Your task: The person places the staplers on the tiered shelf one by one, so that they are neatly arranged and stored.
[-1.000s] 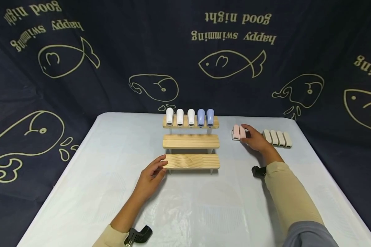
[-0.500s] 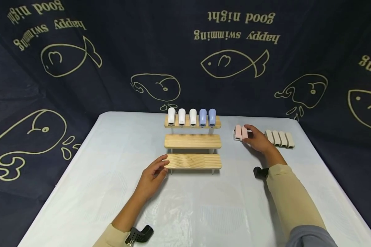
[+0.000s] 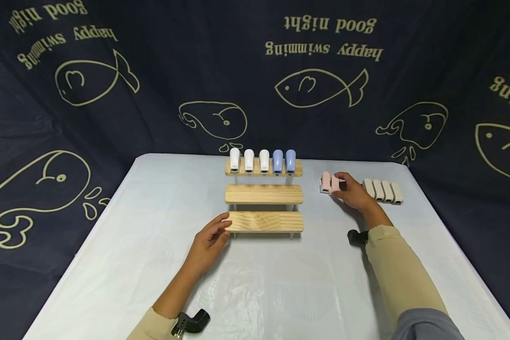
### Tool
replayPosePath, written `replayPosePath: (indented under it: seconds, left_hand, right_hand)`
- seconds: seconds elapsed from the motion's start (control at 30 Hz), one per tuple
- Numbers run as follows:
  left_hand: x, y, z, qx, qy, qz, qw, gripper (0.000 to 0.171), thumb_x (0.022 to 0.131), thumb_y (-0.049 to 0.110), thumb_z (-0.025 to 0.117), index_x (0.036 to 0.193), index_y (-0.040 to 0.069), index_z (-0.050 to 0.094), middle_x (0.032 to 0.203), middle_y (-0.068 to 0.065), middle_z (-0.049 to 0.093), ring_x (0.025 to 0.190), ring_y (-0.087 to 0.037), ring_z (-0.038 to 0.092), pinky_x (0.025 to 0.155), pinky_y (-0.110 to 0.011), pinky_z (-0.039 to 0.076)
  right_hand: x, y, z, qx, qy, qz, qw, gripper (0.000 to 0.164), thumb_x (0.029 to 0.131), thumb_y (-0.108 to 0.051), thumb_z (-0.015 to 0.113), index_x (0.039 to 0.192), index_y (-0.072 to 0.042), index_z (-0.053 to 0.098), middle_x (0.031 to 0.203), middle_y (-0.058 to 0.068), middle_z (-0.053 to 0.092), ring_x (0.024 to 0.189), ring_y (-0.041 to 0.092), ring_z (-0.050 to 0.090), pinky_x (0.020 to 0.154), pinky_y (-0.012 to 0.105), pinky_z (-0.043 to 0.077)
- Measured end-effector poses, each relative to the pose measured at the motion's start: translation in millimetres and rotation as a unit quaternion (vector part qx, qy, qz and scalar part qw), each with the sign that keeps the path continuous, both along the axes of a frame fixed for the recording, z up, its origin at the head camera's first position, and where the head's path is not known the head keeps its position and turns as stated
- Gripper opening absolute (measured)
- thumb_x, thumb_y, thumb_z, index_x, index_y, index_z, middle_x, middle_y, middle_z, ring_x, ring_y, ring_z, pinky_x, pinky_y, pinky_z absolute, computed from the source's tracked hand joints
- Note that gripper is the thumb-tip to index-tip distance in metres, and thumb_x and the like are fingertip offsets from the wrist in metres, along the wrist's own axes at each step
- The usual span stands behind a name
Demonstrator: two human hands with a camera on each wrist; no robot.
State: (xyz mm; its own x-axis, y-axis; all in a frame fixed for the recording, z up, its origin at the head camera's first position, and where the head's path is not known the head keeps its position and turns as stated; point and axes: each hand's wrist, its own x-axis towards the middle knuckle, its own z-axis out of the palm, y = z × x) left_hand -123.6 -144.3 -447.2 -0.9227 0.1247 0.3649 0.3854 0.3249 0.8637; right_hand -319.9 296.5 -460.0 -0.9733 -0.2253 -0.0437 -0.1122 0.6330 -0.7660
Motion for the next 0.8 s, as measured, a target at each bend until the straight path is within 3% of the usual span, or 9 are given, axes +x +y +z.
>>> replayPosePath:
  seconds: [0.3,0.67,0.8]
  left_hand:
    - [0.6,1,0.3,-0.003,0.002,0.002,1.0,0.026,0.094,-0.006,0.062,0.12,-0.009,0.064,0.142,-0.02,0.053,0.106,-0.034,0.061,0.084,-0.021,0.051]
    - [1.3,0,1.8,-0.003,0.005,-0.002,1.0,0.026,0.095,-0.005,0.061,0.12,-0.01,0.064,0.142,-0.021,0.053,0.103,-0.033,0.06,0.083,-0.021,0.051]
    - [1.4,0,1.7,0.0,0.004,-0.003,1.0,0.026,0.095,-0.005,0.062,0.12,-0.01,0.064,0.142,-0.021,0.053,0.103,-0.033,0.06,0.083,-0.02,0.051]
  right_hand:
    - [9.0,0,2.9,-0.026,0.009,-0.016,0.999,0.064,0.097,-0.009,0.064,0.15,0.0,0.029,0.15,0.029,0.035,0.135,0.046,0.036,0.102,0.054,0.037]
    - [29.9,-4,11.4,-0.043,0.067,-0.023,0.997,0.069,0.094,-0.012,0.068,0.151,-0.001,0.031,0.148,0.026,0.039,0.128,0.044,0.047,0.087,0.036,0.047]
    - [39.0,-10,17.0,-0.046,0.091,-0.018,0.995,0.069,0.093,-0.012,0.069,0.15,0.0,0.032,0.145,0.026,0.042,0.127,0.043,0.047,0.088,0.04,0.047]
